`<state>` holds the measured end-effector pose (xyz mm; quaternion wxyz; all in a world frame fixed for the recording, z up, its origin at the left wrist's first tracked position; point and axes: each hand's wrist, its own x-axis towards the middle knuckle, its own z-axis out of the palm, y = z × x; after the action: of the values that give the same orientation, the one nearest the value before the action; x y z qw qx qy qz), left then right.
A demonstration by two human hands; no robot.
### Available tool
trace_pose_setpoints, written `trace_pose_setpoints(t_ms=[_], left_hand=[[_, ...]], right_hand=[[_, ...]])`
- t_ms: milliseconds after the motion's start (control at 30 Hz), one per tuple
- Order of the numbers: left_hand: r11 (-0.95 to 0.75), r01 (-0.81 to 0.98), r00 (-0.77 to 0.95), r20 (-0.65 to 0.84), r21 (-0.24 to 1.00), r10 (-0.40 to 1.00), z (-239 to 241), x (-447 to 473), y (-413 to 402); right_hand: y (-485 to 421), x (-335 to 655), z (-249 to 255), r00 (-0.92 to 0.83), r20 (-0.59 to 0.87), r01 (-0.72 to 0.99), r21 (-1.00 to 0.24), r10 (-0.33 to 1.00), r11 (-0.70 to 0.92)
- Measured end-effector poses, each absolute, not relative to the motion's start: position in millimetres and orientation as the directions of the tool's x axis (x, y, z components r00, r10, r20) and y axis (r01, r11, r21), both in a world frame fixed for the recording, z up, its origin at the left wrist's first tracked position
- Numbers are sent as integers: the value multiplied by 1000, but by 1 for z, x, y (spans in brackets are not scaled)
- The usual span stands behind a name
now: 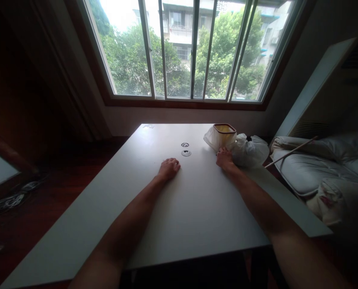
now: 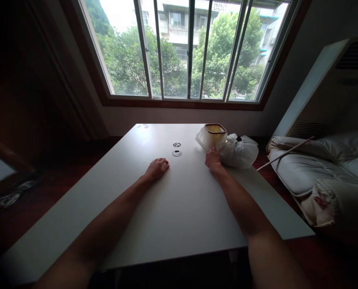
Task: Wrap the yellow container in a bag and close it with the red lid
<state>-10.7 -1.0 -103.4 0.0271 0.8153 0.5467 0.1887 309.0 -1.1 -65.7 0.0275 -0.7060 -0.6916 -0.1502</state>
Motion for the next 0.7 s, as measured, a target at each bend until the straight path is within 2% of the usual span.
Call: trace_pose_setpoints(t_ms=[67, 167, 333, 467, 700], left_hand=[[-392, 884, 327, 264, 254, 908, -102, -10, -2], [-368, 892, 322, 202, 263, 925, -96, -8, -4], [-287, 915, 230, 218, 283, 949, -84, -1, -24], [-268, 930, 208, 240, 253, 948, -84, 3, -47], [-231, 955, 221, 69, 189, 973, -99, 2, -56]], right_hand=[[-12, 299, -67, 5, 295, 992, 122, 955, -43], [-29, 278, -73, 11, 335, 1000, -22, 942, -4], [-50, 245, -85, -29, 211, 981, -181, 977, 68], [-57, 230, -93, -84, 112, 969, -223, 990, 107], [-63, 220, -107, -118, 56, 963, -235, 991, 128]])
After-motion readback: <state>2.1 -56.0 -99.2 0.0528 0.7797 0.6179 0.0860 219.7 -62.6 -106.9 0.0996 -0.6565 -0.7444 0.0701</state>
